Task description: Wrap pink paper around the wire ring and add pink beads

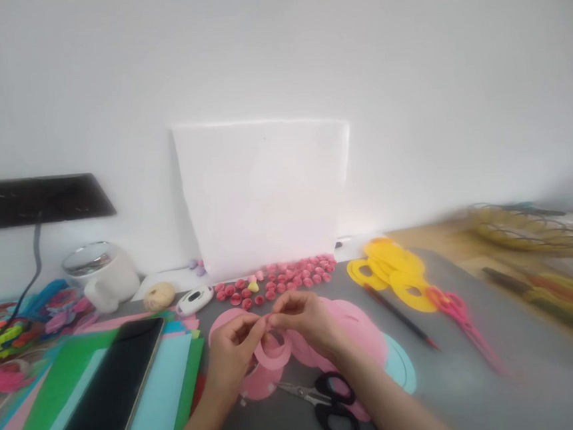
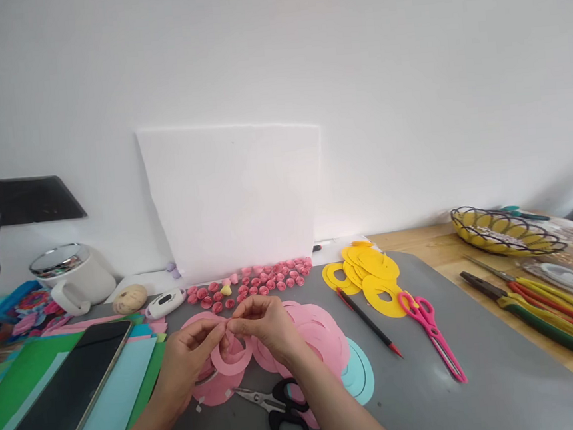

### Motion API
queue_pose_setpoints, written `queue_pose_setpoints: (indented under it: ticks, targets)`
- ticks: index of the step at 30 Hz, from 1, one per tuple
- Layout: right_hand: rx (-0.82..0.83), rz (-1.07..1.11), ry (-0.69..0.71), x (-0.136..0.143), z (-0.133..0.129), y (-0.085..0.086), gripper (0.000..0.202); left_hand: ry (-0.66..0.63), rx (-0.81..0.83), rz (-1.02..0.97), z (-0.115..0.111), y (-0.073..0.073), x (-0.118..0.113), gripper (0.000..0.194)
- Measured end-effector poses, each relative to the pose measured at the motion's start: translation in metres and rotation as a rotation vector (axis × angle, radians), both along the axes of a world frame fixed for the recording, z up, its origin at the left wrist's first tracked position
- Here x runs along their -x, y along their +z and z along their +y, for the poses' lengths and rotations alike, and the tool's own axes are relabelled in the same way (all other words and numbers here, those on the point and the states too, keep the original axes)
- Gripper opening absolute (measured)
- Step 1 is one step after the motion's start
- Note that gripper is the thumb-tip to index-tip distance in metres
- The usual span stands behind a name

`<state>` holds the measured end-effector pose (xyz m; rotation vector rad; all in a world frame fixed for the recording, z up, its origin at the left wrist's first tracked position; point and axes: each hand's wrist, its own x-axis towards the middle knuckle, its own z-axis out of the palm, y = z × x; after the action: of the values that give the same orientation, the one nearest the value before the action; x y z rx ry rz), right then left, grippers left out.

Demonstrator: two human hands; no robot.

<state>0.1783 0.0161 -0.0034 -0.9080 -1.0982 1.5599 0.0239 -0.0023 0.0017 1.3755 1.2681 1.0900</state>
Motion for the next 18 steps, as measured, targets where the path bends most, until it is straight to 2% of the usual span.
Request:
queue_pose_setpoints:
  ticks: [9,18]
  targets:
    - [-0.014,-0.028,-0.013,0.0000,-0.0002,0.0015,0.022,0.040,-0.081,0.046,0.0025,-0.0020,0.0024,0.031]
    - [-0.002,-0.010,-0.006,-0.0007,-0.0006,0.0022,0.022,0.046,-0.078,0.013,0.0019,-0.0001,0.0014,0.028]
